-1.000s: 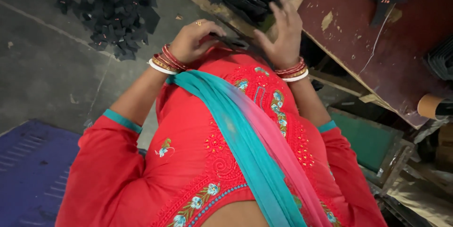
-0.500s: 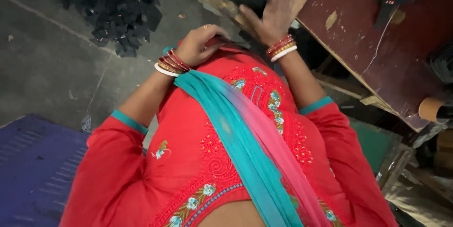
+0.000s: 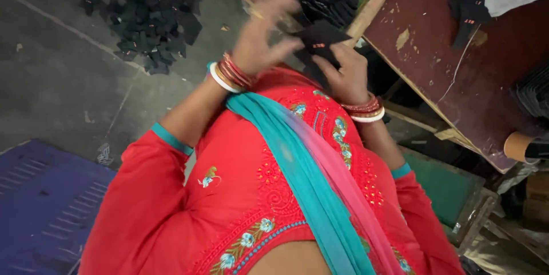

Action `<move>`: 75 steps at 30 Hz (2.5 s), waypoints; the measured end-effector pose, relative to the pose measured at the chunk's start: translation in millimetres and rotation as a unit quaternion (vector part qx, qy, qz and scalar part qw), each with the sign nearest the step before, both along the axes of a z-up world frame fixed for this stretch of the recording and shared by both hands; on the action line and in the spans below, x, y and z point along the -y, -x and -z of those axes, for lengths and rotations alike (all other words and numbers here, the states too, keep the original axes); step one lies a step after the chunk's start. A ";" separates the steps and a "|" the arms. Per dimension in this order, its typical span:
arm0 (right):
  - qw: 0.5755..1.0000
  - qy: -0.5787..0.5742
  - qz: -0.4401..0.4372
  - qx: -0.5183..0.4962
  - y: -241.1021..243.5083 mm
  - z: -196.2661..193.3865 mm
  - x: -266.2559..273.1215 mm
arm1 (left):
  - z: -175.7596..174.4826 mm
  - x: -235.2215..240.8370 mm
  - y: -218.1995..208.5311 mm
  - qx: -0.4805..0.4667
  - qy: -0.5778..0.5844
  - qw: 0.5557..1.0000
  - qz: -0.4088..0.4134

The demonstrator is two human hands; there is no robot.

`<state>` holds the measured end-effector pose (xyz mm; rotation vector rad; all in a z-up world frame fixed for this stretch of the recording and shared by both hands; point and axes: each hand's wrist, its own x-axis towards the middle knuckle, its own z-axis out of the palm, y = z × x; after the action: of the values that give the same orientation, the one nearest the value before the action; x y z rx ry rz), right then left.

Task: Sorting and stacking small black fabric patches at a production workstation.

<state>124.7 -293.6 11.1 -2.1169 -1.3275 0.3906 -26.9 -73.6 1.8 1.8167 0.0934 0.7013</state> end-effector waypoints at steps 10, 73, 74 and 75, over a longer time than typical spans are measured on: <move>0.986 -0.035 0.133 -0.094 3.4 -14.5 14.2 | 83.4 -64.7 -20.0 -0.156 -0.146 0.956 -0.203; 0.956 -0.075 0.243 0.148 -300.2 56.6 216.4 | 105.6 259.6 -313.8 -0.088 0.627 0.769 -0.086; 0.958 -0.075 0.236 0.145 -306.0 70.4 222.5 | 103.0 266.7 -316.0 -0.086 0.628 0.768 -0.093; 0.959 -0.079 0.240 0.127 -311.4 84.3 227.8 | 100.5 273.0 -317.9 -0.116 0.642 0.753 -0.088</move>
<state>436.1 -521.5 -73.2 -2.3091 -0.8887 -0.1882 291.1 -346.6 -98.7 0.5231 0.7359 0.3299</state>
